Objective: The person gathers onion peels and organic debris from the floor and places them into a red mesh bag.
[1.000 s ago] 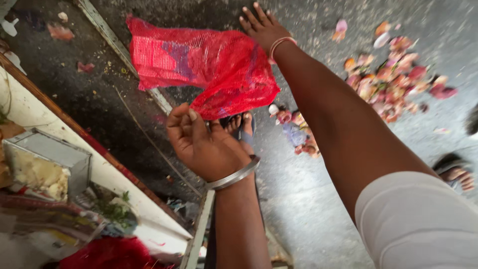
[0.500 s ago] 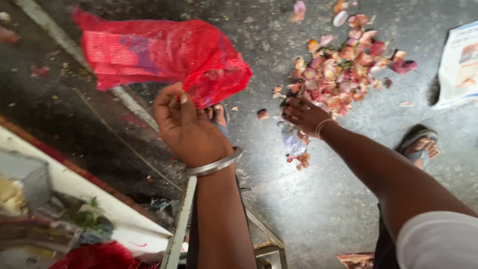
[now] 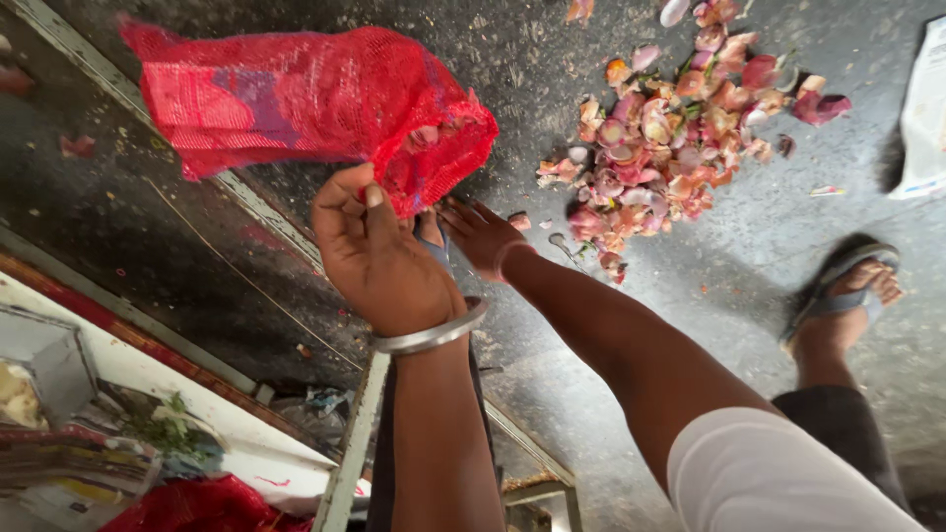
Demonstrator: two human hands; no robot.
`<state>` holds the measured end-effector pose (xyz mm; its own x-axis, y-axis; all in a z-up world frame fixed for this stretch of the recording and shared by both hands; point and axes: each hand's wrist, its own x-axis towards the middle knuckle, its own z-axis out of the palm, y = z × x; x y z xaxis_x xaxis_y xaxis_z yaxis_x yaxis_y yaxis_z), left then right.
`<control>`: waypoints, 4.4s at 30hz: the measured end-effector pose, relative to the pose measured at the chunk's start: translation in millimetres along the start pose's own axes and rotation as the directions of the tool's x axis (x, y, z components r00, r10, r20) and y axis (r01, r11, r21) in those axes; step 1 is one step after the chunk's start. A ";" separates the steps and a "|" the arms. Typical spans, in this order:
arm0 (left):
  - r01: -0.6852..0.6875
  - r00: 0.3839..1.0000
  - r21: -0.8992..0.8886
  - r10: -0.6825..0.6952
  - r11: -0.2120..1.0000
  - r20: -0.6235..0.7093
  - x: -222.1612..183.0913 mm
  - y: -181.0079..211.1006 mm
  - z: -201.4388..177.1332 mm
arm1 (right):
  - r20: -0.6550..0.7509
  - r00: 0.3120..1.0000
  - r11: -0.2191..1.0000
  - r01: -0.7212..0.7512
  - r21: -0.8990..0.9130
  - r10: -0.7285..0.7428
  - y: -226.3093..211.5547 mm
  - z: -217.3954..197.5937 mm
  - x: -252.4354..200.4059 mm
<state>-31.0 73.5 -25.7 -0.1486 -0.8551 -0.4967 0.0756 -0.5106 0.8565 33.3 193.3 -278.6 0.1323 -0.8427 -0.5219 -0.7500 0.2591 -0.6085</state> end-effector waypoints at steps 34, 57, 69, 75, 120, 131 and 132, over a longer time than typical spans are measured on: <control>-0.028 0.974 0.432 -0.073 0.901 0.216 -78.0 -110.7 -81.2 | 0.675 0.117 -0.565 0.660 0.496 0.728 102.8 159.4 -115.4; -0.406 0.894 0.605 0.160 0.685 0.419 -14.5 -11.3 -41.9 | 0.009 1.000 -0.231 -0.013 0.973 -0.021 62.4 -130.9 3.5; -0.457 0.844 0.695 0.025 0.555 0.535 -21.8 48.6 -37.5 | 0.092 0.912 -0.573 0.170 0.801 0.400 32.3 -108.4 55.7; -0.331 0.883 0.487 0.082 0.808 0.463 -4.8 31.1 -54.0 | 0.029 0.908 -0.084 0.007 0.996 0.417 7.8 -84.5 73.9; -0.003 0.927 0.102 -0.035 0.995 0.374 -17.2 -8.6 -50.1 | -0.084 0.925 0.481 -0.113 0.870 0.370 38.0 -89.3 30.0; -0.037 0.917 0.209 -0.049 0.977 0.395 -35.1 -36.4 -33.8 | -0.155 -0.016 0.117 -0.585 0.803 0.988 170.4 -5.8 -234.6; -0.041 0.916 0.233 -0.056 0.972 0.397 -38.1 -41.9 -32.9 | -0.145 -0.016 0.108 -0.586 0.803 0.989 180.4 1.2 -231.2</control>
<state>4.0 124.5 -47.4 -0.5321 -0.7189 -0.4473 -0.1500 -0.4398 0.8855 -131.8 435.4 -268.5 -0.8382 0.2016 -0.5067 0.3620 0.9007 -0.2404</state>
